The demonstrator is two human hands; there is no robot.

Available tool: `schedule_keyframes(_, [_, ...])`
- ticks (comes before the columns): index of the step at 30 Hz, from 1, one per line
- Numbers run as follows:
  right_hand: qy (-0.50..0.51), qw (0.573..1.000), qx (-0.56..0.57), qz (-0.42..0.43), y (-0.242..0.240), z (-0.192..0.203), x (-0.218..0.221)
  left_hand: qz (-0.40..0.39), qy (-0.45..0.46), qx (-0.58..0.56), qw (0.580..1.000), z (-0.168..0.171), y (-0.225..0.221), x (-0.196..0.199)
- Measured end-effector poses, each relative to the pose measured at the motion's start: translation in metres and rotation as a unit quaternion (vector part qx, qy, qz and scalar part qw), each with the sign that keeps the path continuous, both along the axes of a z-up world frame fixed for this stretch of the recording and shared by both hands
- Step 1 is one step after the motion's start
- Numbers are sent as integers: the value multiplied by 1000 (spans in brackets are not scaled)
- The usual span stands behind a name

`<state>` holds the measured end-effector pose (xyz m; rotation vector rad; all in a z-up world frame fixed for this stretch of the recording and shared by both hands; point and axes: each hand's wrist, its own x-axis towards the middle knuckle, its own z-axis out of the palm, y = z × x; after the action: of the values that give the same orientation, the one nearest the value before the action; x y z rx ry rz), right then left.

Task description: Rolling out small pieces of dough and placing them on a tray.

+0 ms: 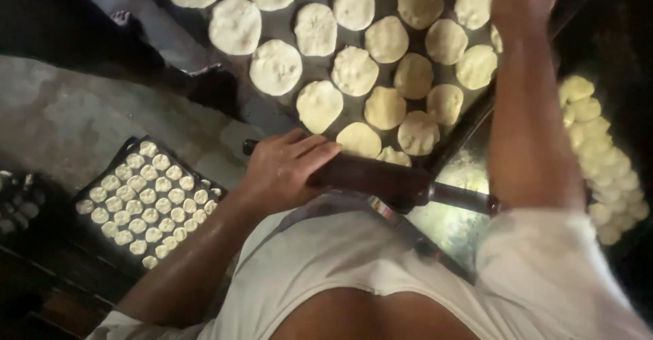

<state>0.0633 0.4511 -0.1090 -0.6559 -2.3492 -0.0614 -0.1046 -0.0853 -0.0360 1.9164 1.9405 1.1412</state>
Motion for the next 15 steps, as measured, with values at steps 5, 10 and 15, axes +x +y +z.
schedule_keyframes(5, [-53, 995, -72, -40, -132, 69, 110, -22, 8, 24, 999, 18, 21, 2])
schedule_keyframes(10, [-34, 988, -103, -112, -203, 57, 278, -50, 32, 22, 998, 30, 46, 25])
schedule_keyframes(15, [-168, 927, 112, -317, -209, 43, 404, -87, 34, 37, 995, 43, 65, 67])
